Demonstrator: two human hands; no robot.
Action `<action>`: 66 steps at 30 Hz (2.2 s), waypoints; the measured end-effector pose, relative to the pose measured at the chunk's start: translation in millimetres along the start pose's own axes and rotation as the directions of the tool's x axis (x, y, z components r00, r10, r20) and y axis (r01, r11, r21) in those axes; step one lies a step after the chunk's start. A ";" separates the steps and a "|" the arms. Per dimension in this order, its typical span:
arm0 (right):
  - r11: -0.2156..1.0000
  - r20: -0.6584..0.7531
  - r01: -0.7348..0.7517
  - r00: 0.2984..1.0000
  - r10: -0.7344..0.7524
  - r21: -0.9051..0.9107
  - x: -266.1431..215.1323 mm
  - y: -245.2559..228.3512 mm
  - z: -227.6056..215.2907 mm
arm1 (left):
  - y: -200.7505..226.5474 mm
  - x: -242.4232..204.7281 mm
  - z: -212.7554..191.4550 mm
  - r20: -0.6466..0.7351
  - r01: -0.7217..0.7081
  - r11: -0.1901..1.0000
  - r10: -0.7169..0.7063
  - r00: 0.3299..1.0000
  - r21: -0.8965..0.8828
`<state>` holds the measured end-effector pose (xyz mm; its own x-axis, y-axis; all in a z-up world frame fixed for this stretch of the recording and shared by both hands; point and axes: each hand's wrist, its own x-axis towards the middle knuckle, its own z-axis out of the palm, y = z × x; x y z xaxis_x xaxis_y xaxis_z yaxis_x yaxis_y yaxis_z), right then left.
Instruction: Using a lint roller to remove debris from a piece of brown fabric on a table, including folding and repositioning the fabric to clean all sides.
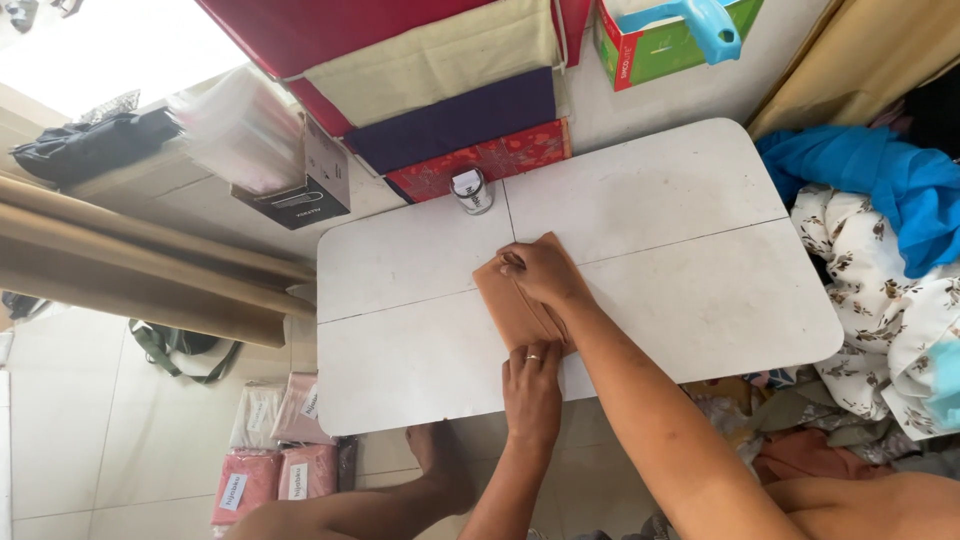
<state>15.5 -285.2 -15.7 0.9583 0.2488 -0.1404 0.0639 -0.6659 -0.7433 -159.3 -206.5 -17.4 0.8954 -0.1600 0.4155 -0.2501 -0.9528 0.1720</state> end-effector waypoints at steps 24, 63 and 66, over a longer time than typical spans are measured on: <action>0.749 -0.473 0.405 0.593 -0.652 -0.525 -36.2 -39.8 -110.7 | -120.6 80.1 19.9 0.475 -0.225 0.972 0.229 0.850 -0.067; 0.716 0.023 -0.199 0.958 0.288 -0.669 -109.2 -110.1 -11.8 | -155.8 145.5 0.5 0.651 0.489 0.561 0.123 0.749 -0.668; 0.729 0.015 -0.160 0.974 0.227 -0.666 -96.1 -106.5 -16.5 | -156.6 148.7 7.9 0.704 0.532 0.589 0.091 0.705 -0.608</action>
<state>-78.8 -249.8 87.7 0.9436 0.1015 -0.3151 0.0788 -0.9933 -0.0841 15.8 -83.1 10.4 0.8675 -0.3806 -0.3204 0.1047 -0.4899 0.8655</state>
